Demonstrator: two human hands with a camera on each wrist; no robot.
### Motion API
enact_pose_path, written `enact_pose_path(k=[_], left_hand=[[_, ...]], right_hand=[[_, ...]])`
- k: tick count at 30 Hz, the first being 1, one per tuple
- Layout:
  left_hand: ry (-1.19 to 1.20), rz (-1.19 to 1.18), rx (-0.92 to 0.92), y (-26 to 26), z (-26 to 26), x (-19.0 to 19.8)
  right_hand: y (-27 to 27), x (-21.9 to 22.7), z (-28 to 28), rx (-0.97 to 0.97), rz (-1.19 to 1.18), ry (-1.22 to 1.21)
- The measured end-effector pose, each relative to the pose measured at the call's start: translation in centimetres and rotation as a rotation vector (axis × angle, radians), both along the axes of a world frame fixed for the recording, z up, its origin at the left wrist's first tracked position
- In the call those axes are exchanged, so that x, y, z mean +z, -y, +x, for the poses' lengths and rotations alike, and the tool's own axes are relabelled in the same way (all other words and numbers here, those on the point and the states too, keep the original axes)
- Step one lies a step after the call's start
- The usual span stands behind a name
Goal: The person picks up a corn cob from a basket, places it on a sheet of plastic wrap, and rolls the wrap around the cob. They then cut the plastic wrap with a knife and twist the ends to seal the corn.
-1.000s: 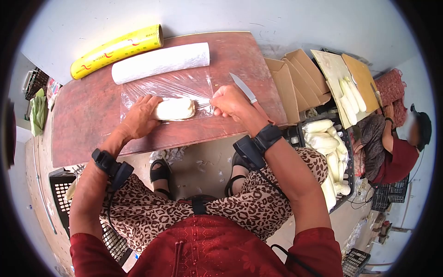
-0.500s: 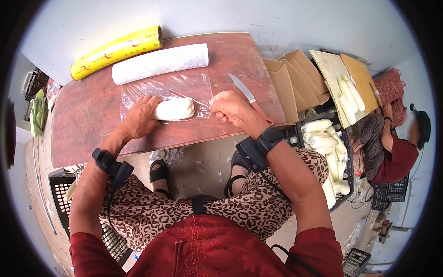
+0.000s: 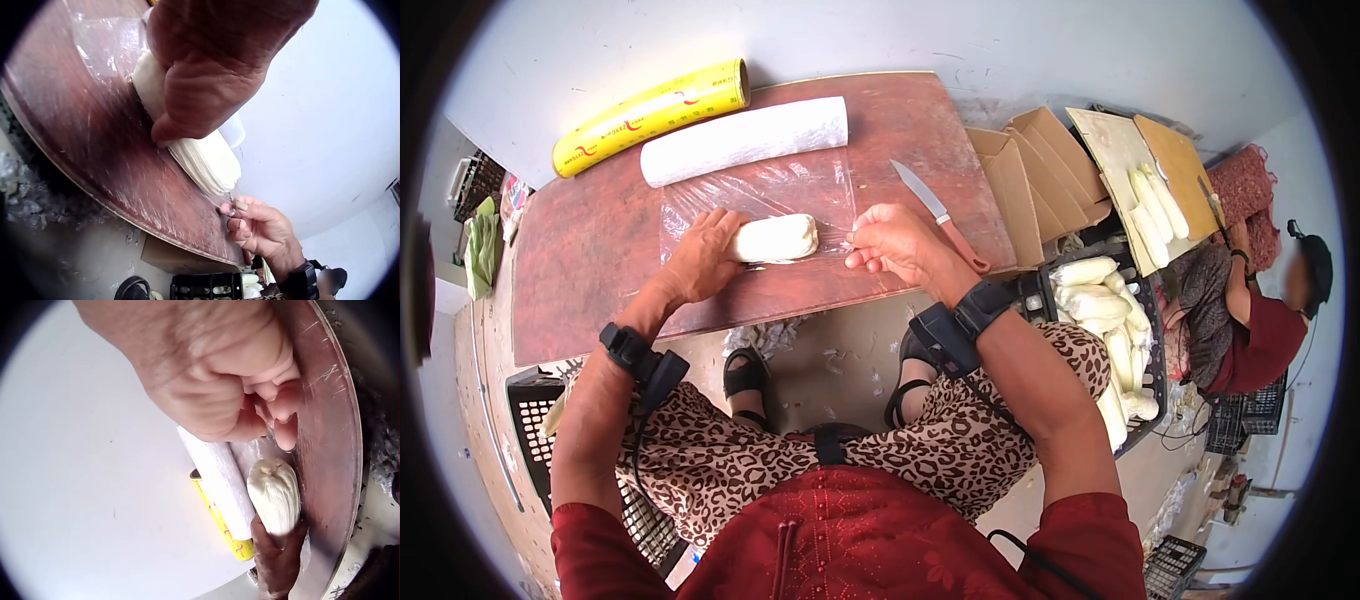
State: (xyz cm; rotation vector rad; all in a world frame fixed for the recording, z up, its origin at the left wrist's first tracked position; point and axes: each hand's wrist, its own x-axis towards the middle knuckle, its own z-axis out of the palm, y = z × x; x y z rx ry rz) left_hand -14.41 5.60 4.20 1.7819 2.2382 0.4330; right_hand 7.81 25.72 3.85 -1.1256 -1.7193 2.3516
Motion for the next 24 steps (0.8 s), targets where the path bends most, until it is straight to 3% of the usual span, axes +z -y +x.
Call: enact_pose_path(k=[24], left_hand=[[-0.004, -0.026, 0.01, 0.03, -0.14, -0.12]], right_hand=[[-0.07, -0.81, 0.26, 0.01, 0.032, 0.045]])
